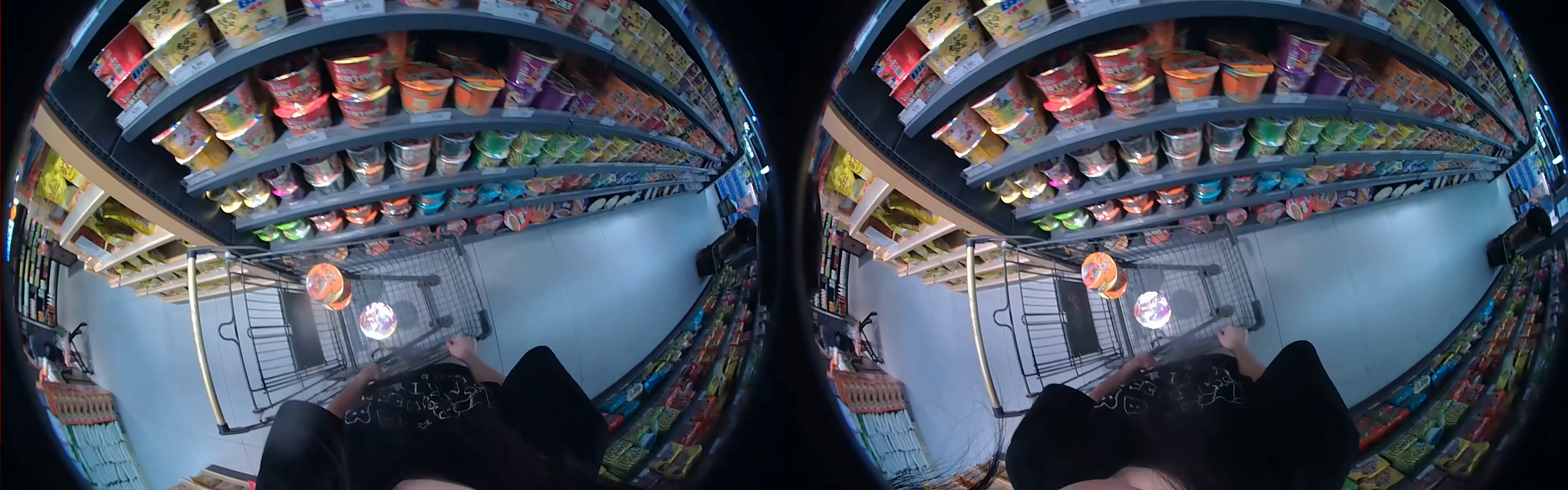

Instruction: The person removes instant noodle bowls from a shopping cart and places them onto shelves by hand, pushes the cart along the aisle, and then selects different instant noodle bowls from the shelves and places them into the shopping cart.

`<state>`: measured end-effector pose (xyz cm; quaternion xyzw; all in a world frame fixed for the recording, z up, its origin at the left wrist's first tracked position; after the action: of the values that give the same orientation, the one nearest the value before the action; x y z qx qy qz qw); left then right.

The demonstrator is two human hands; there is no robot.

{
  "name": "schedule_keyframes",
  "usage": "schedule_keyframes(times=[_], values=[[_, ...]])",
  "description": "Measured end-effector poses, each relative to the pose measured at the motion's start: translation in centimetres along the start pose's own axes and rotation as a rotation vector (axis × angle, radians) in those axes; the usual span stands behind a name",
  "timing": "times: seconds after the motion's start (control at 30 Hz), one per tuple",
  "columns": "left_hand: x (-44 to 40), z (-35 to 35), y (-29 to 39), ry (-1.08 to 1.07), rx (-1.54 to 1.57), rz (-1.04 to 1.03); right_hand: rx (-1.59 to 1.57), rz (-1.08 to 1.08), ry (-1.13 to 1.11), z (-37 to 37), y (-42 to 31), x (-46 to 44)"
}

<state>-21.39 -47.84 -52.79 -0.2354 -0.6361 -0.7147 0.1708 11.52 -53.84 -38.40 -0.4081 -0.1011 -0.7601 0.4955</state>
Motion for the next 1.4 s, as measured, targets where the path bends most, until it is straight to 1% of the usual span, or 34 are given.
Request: schedule_keyframes(times=[0.07,0.13,0.2,0.27,0.3,0.4,0.43,0.47,0.5,0.53,0.57,0.6,0.67,0.73,0.8,0.83,0.87,0.93,0.97,1.0,1.03,1.07,1.1,1.13,1.2,1.27,1.3,1.33,1.37,1.4], values=[[-1.4,-1.2,6.6,0.175,-0.104,0.563,-0.018,-0.012,0.004,0.3,2.2,-0.2],[-5.0,-1.7,2.2,-0.051,-0.484,0.201,-0.006,-0.005,0.000,1.5,4.0,0.5],[-4.7,-0.9,7.1,0.359,0.089,0.541,0.013,0.013,0.002,2.2,5.9,1.0],[-4.2,0.2,8.2,0.593,0.359,0.359,0.023,-0.043,-0.036,2.6,8.2,0.7],[-4.4,1.2,8.2,0.607,0.369,0.357,0.037,-0.033,-0.035,3.0,9.1,0.8],[-4.8,5.3,6.4,0.954,0.626,0.600,0.148,-0.110,-0.134,3.3,11.7,0.8],[-4.3,6.5,7.6,1.072,0.691,0.528,0.168,-0.154,-0.176,3.4,12.8,0.4],[-3.9,8.7,8.3,0.961,0.732,0.655,0.169,-0.165,-0.162,3.3,13.8,0.1],[-4.8,10.1,7.4,1.056,0.761,0.659,0.167,-0.175,-0.150,2.7,15.1,-0.5],[-5.4,11.4,6.7,1.149,0.784,0.665,0.253,-0.166,-0.104,1.1,17.2,-1.7],[-5.5,12.7,6.8,1.161,0.805,0.623,0.336,-0.159,-0.064,-0.1,18.8,-2.7],[-5.9,14.0,6.8,1.165,0.829,0.586,0.323,-0.160,-0.073,0.3,19.1,-2.3],[-6.9,15.5,6.9,1.214,1.027,0.457,0.242,-0.222,-0.064,2.9,19.7,-0.1],[-7.2,17.1,6.4,1.161,1.006,0.484,0.191,-0.276,-0.055,3.9,19.7,0.4],[-7.6,17.9,6.4,0.718,1.013,0.346,0.215,-0.394,-0.044,4.2,20.4,0.7],[-8.0,18.2,8.9,0.816,0.982,0.448,0.306,-0.444,-0.046,4.5,20.0,0.9],[-9.2,18.2,9.7,0.896,1.046,0.360,0.305,-0.463,-0.038,4.8,19.7,0.7],[-11.0,18.3,10.3,0.859,1.143,0.218,0.153,-0.372,0.037,5.3,18.5,0.6],[-11.9,18.0,10.6,0.842,1.145,0.222,0.023,-0.304,0.129,5.3,17.7,0.4],[-11.9,18.2,12.5,0.913,1.240,0.163,-0.053,-0.253,0.155,5.8,16.1,0.4],[-12.6,18.3,12.5,0.987,1.335,0.100,-0.128,-0.199,0.184,6.5,14.3,0.3],[-13.6,18.8,11.9,0.983,1.332,0.092,-0.215,-0.093,0.245,6.5,13.3,-0.7],[-16.0,18.8,8.7,1.028,1.143,-0.039,-0.301,0.014,0.303,6.4,12.3,-1.4],[-17.4,18.8,7.2,1.064,0.952,-0.165,-0.299,0.010,0.305,6.7,11.2,-1.5],[-16.9,19.2,9.5,1.047,1.010,-0.126,-0.373,0.157,0.287,8.1,8.4,-2.0],[-17.0,19.2,10.9,1.048,1.009,-0.068,-0.417,0.182,0.293,8.8,6.6,-2.8],[-16.6,19.1,12.4,1.041,1.008,-0.069,-0.460,0.242,0.295,9.5,5.5,-3.0],[-15.8,19.0,14.5,0.979,1.055,-0.144,-0.502,0.303,0.298,10.3,4.6,-2.9],[-14.9,18.6,16.3,0.920,1.100,-0.216,-0.474,0.347,0.304,10.5,4.2,-3.4],[-13.9,18.0,18.1,0.924,1.096,-0.215,-0.448,0.396,0.307,10.6,3.8,-4.0]])
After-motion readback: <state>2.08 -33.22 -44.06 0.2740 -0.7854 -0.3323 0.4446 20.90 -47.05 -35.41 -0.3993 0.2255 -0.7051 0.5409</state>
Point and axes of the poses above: each hand's wrist, its own x-axis away from the middle knuckle, its own z-axis out of the back of the hand, y = z × x, the point moved 1 cm from there along -x, towards the middle knuckle, and after that the axes turned 15 degrees about -y, right-handed, at the moved point
